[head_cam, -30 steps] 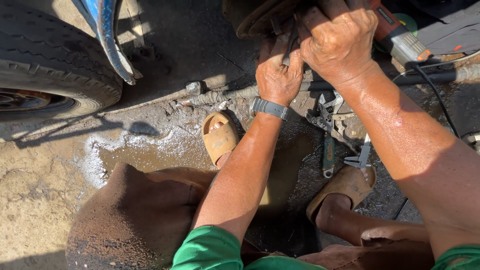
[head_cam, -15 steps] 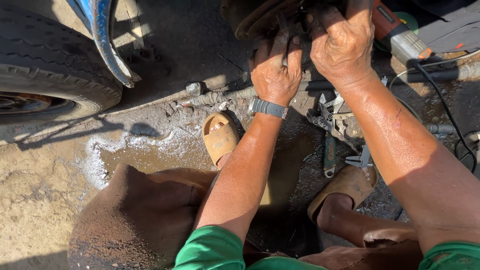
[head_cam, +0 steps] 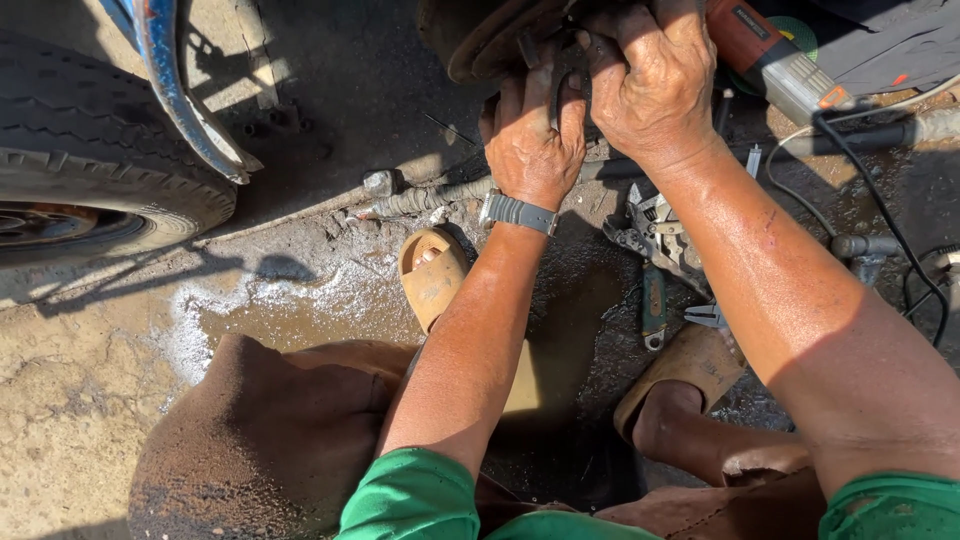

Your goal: Repairing a vehicle's drum brake assembly by fitting pins and springs and measuring parts with a vernier caliper.

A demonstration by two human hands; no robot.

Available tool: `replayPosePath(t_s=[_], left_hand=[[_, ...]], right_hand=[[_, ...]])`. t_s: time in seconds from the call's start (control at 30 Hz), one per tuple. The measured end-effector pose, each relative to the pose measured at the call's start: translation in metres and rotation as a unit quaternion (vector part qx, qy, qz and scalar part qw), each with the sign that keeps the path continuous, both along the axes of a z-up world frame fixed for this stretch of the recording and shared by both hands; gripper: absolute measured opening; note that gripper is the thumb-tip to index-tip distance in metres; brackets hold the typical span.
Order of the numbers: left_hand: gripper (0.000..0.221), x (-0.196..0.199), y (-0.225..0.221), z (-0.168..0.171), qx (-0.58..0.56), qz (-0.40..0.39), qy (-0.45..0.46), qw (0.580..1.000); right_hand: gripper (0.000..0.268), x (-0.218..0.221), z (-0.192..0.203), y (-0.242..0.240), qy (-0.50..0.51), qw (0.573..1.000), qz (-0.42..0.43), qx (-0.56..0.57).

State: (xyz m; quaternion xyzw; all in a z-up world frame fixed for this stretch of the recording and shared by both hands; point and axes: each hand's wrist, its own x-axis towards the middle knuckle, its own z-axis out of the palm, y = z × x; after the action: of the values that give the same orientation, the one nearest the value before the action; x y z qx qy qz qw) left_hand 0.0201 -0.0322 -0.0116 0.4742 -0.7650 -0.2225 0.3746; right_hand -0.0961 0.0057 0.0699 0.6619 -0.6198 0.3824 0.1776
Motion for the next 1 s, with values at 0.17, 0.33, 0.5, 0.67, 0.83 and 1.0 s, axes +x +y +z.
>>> replayPosePath(t_s=[0.17, 0.33, 0.5, 0.67, 0.83, 1.0], left_hand=[[0.044, -0.001, -0.003, -0.012, -0.029, 0.006, -0.002, 1.000], [0.044, 0.003, -0.011, -0.017, -0.070, -0.011, -0.019, 0.997], [0.041, 0.009, -0.016, -0.006, -0.064, -0.029, -0.023, 0.997], [0.040, 0.008, -0.012, -0.006, -0.064, -0.020, -0.015, 0.998], [0.053, 0.008, -0.013, -0.012, -0.045, -0.023, -0.104, 0.993], [0.055, 0.010, -0.013, -0.018, -0.061, -0.040, -0.096, 0.993]], right_hand=[[0.007, 0.010, 0.015, 0.005, -0.097, 0.995, 0.011, -0.014], [0.018, 0.028, 0.004, 0.014, -0.354, 0.934, 0.006, -0.044], [0.008, 0.040, -0.016, 0.036, -0.696, 0.706, 0.014, -0.130], [0.014, 0.035, -0.043, 0.049, -0.828, 0.547, 0.017, -0.125], [0.012, 0.025, -0.068, 0.039, -0.855, 0.514, 0.056, -0.043], [0.013, 0.034, -0.051, 0.011, -0.871, 0.484, -0.080, -0.029]])
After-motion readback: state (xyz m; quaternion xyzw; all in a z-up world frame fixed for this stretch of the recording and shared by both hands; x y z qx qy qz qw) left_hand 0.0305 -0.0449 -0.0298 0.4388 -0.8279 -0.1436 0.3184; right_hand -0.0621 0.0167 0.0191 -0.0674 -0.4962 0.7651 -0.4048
